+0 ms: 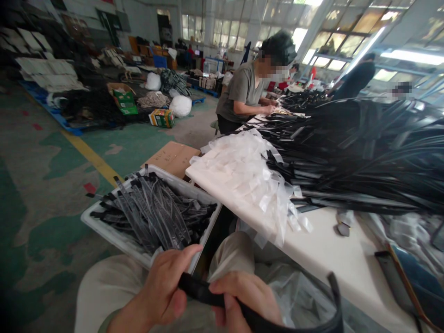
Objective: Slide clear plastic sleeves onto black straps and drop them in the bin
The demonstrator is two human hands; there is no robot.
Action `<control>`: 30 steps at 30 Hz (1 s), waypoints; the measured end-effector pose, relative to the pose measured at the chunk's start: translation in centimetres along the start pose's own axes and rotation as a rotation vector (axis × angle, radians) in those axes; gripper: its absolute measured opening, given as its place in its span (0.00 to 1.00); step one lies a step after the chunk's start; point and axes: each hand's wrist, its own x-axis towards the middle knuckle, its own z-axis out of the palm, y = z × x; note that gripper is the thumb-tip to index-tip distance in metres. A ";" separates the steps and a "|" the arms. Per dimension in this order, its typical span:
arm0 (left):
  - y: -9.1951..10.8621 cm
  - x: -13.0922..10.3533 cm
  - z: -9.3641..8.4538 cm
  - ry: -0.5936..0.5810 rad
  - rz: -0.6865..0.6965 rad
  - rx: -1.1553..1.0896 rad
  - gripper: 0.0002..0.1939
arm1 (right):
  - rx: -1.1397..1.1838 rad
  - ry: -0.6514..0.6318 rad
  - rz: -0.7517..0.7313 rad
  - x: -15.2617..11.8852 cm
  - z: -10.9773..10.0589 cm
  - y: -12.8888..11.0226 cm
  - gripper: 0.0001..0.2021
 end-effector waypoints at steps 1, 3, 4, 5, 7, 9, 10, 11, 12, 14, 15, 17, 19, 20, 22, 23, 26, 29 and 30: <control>0.2 0.3 0.1 0.000 0.016 0.017 0.39 | -0.031 -0.060 -0.029 0.4 0.4 0.2 0.11; 0.5 0.8 0.4 0.000 0.059 0.027 0.41 | -0.060 -0.187 -0.061 1.0 1.4 0.8 0.11; 0.5 0.9 0.6 -0.004 0.077 0.020 0.42 | -0.049 -0.239 -0.048 1.2 1.9 1.2 0.10; 0.6 1.0 0.7 -0.011 0.086 0.011 0.42 | -0.028 -0.273 -0.015 1.3 2.3 1.7 0.09; 0.3 0.7 0.9 -0.027 0.073 0.017 0.42 | 0.043 -0.256 0.080 0.8 2.3 2.6 0.07; -0.5 0.0 0.8 -0.046 0.032 0.074 0.41 | 0.191 -0.134 0.169 -0.2 1.1 3.4 0.14; -1.0 -0.5 0.8 -0.060 0.007 0.110 0.41 | 0.296 -0.036 0.200 -0.8 0.3 3.7 0.16; -1.4 -1.0 0.8 -0.076 -0.016 0.138 0.40 | 0.402 0.074 0.226 -1.3 -0.6 4.0 0.17; -1.9 -1.5 0.8 -0.096 -0.035 0.153 0.40 | 0.491 0.181 0.228 -1.8 -1.5 4.2 0.16; -2.4 -2.2 1.0 -0.135 -0.058 0.156 0.41 | 0.524 0.353 0.196 -2.4 -2.6 4.3 0.15; -2.4 -2.4 1.2 -0.149 -0.061 0.149 0.41 | 0.476 0.405 0.181 -2.6 -2.7 4.3 0.16; -2.0 -2.2 1.6 -0.164 -0.061 0.111 0.42 | 0.343 0.435 0.159 -2.6 -2.3 4.2 0.16; -1.1 -1.5 1.9 -0.163 -0.051 0.050 0.43 | 0.236 0.385 0.110 -2.3 -1.0 4.3 0.16; -0.6 -1.1 2.1 -0.157 -0.041 0.016 0.44 | 0.190 0.335 0.050 -2.0 -0.2 4.4 0.15; 0.3 -0.2 2.2 -0.135 -0.016 -0.045 0.44 | 0.104 0.169 -0.045 -1.2 1.3 4.6 0.13; 0.6 0.2 2.2 -0.129 0.000 -0.066 0.43 | 0.081 0.067 -0.055 -0.8 1.8 4.6 0.12; 0.5 0.3 2.1 -0.143 0.037 -0.059 0.44 | 0.111 -0.148 0.102 -0.3 2.2 4.6 0.13; -0.6 -0.7 1.9 -0.176 0.011 0.054 0.44 | 0.341 -0.057 0.359 -1.2 0.5 4.3 0.25; -0.9 -1.1 1.8 -0.186 -0.011 0.083 0.43 | 0.396 0.019 0.429 -1.6 -0.2 4.2 0.24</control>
